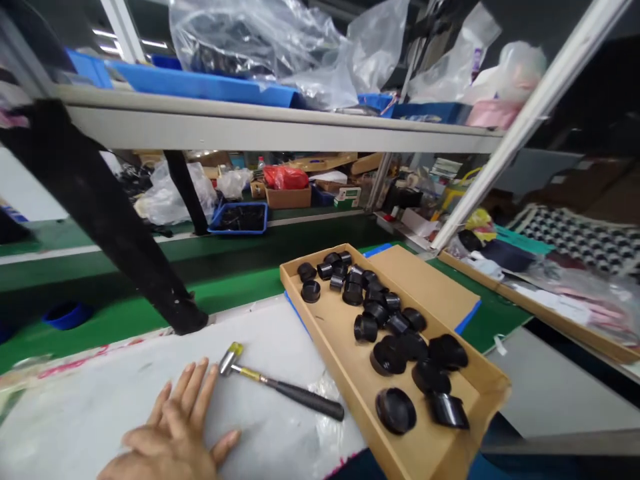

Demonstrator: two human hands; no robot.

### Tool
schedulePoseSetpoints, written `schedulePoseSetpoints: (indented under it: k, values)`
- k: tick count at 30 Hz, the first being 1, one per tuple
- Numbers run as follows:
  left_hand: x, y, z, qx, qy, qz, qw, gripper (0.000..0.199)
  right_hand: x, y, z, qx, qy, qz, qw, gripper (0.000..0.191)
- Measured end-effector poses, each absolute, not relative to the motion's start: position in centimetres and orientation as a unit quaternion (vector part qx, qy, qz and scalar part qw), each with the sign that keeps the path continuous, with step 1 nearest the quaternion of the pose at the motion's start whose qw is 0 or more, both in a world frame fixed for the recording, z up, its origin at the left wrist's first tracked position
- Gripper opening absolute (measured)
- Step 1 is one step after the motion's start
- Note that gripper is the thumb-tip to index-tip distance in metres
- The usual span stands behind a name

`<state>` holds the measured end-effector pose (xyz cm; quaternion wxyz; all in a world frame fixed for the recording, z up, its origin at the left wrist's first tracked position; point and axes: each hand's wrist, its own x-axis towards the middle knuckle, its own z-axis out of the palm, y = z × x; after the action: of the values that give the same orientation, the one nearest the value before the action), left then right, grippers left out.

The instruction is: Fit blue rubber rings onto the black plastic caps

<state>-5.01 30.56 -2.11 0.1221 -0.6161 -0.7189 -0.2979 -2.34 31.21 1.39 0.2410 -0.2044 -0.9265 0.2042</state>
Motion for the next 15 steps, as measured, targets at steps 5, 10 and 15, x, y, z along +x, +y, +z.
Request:
schedulePoseSetpoints:
  k: [5, 10, 15]
  values:
    - [-5.0, 30.7, -2.8, -0.617, -0.724, -0.278, 0.136, 0.106, -7.3, 31.4, 0.3, -0.29, -0.891, 0.244, 0.25, 0.052]
    - [-4.5, 31.4, -1.4, -0.6, -0.751, -0.246, 0.124, 0.081, -5.4, 31.9, 1.1, -0.273, -0.863, 0.268, 0.33, 0.027]
    - [-7.2, 28.3, 3.2, -0.562, -0.772, -0.291, 0.06, 0.048, 6.5, 32.4, 4.3, -0.143, -0.799, 0.256, 0.525, 0.036]
